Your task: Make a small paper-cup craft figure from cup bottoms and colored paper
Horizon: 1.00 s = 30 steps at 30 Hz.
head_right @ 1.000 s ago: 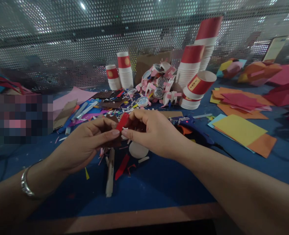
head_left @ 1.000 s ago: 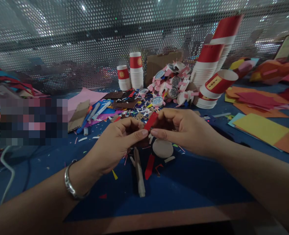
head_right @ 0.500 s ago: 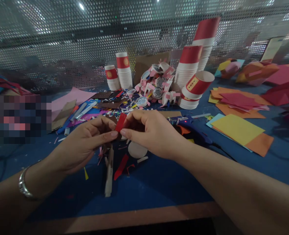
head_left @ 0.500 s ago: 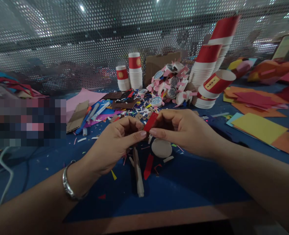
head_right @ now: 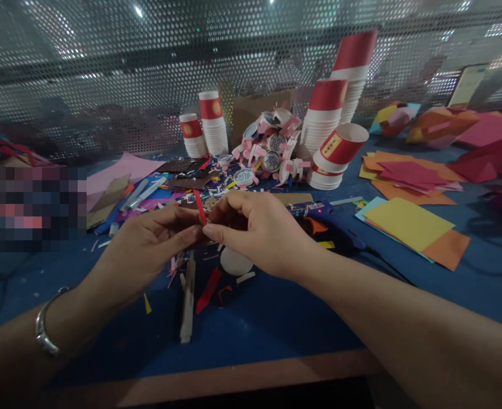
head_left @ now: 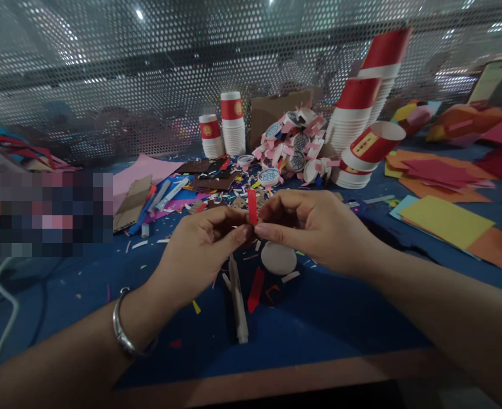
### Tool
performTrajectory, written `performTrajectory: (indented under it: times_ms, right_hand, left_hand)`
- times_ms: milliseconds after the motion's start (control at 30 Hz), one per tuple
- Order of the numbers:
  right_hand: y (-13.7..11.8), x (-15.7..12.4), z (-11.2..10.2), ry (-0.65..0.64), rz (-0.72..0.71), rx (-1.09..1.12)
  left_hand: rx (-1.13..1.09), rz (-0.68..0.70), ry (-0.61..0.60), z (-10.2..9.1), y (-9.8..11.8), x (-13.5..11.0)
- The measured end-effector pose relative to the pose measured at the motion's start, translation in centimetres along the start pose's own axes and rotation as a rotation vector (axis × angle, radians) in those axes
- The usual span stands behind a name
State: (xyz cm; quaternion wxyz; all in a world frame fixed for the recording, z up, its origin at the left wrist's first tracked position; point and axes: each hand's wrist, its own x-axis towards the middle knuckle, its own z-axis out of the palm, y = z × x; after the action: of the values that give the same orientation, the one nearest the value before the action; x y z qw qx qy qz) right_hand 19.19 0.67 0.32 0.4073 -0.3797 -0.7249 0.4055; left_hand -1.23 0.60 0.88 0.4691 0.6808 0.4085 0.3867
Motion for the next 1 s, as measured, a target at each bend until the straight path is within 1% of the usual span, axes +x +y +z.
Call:
performTrajectory:
  times_ms: [100, 200, 367, 500, 633, 767, 867, 933, 1000]
  right_hand:
    - [-0.1, 0.0, 0.0, 0.002, -0.019, -0.04]
    - [-0.3, 0.0, 0.0, -0.002, -0.019, -0.068]
    - [-0.5, -0.1, 0.0, -0.016, -0.023, -0.098]
    - [-0.5, -0.1, 0.2, -0.018, -0.043, -0.156]
    - [-0.5, -0.1, 0.0, -0.02, -0.042, -0.27]
    - [-1.2, -0.4, -1.1, -0.02, -0.013, -0.437]
    - [-1.4, -1.3, -2.5, -0.022, 0.04, -0.604]
    - [-1.1, -2.3, -3.6, 0.004, 0.077, -0.7]
    - [-0.3, -3.6, -4.8, 0.078, 0.126, -0.77]
  left_hand:
    - [-0.021, -0.022, 0.006, 0.1, 0.0, -0.1]
    - [-0.044, -0.043, -0.024, 0.1, 0.1, -0.3]
    - [-0.013, -0.039, -0.06, 0.0, 0.2, -0.4]
    - [0.012, -0.042, -0.032, 0.0, 0.1, -0.3]
    - [-0.037, -0.064, -0.015, -0.1, -0.2, 0.0]
    - [-0.083, -0.103, -0.04, -0.5, -0.4, 0.2]
    - [-0.108, -0.056, -0.082, -0.8, -0.5, 0.2]
    - [-0.146, -0.038, -0.106, -0.8, -0.4, 0.2]
    - [-0.179, -0.05, -0.121, -0.8, -0.4, 0.1]
